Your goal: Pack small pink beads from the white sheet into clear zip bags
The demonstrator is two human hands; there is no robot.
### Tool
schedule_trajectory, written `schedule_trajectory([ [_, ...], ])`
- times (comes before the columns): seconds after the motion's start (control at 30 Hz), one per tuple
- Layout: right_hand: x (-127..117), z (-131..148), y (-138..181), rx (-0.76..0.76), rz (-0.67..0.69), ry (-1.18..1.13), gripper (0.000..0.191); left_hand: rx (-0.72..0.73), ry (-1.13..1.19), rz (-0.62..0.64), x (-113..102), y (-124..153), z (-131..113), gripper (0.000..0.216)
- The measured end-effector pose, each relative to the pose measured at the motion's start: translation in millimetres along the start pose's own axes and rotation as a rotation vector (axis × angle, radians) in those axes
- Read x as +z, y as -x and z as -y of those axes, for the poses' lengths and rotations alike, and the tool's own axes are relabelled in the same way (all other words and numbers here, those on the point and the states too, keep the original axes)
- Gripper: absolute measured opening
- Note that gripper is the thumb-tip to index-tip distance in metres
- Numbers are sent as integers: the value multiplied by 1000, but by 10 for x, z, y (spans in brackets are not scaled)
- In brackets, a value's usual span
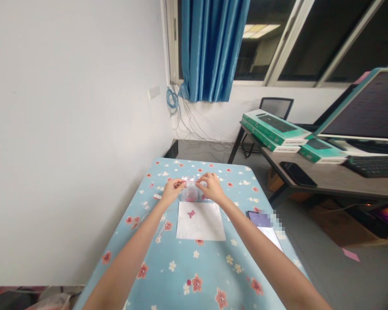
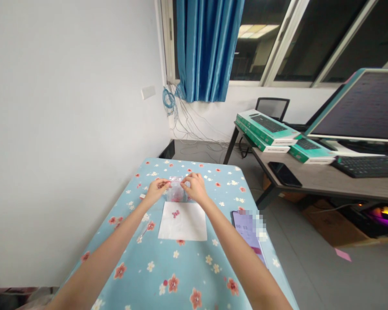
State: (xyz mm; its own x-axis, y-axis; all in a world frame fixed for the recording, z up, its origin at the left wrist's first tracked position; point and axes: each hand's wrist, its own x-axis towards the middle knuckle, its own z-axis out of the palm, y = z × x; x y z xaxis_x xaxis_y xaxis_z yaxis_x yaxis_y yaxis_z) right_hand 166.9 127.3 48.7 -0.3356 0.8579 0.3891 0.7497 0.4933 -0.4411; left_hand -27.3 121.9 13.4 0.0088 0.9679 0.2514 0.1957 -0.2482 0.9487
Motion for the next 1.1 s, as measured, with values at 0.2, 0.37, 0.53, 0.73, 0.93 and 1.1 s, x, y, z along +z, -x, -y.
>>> schedule_trajectory([
  [0.2, 135, -105, -112, 55, 35, 38, 15, 20, -90, -24, 15, -129, 107, 21],
  [0.37, 232, -119, -84, 102, -15, 20, 23, 57, -188, -119, -88, -80, 127, 26],
  [0.53, 194, 69, 193, 101, -163, -163, 32, 76, -274, -121, -528, 227, 31, 27],
  [0.73, 171, 596, 803, -10, 30, -346, 13, 120, -587, 55, -1129, 953, -87, 31],
  [0.93, 369, 1005, 1085, -131, 227, -206, 18, 143, -790, 381, -1244, 1354, -132, 58],
  [1.1, 518, 1108, 1096, -158, 263, -168, 18, 128, -812, 498, -1191, 1334, -121, 68],
])
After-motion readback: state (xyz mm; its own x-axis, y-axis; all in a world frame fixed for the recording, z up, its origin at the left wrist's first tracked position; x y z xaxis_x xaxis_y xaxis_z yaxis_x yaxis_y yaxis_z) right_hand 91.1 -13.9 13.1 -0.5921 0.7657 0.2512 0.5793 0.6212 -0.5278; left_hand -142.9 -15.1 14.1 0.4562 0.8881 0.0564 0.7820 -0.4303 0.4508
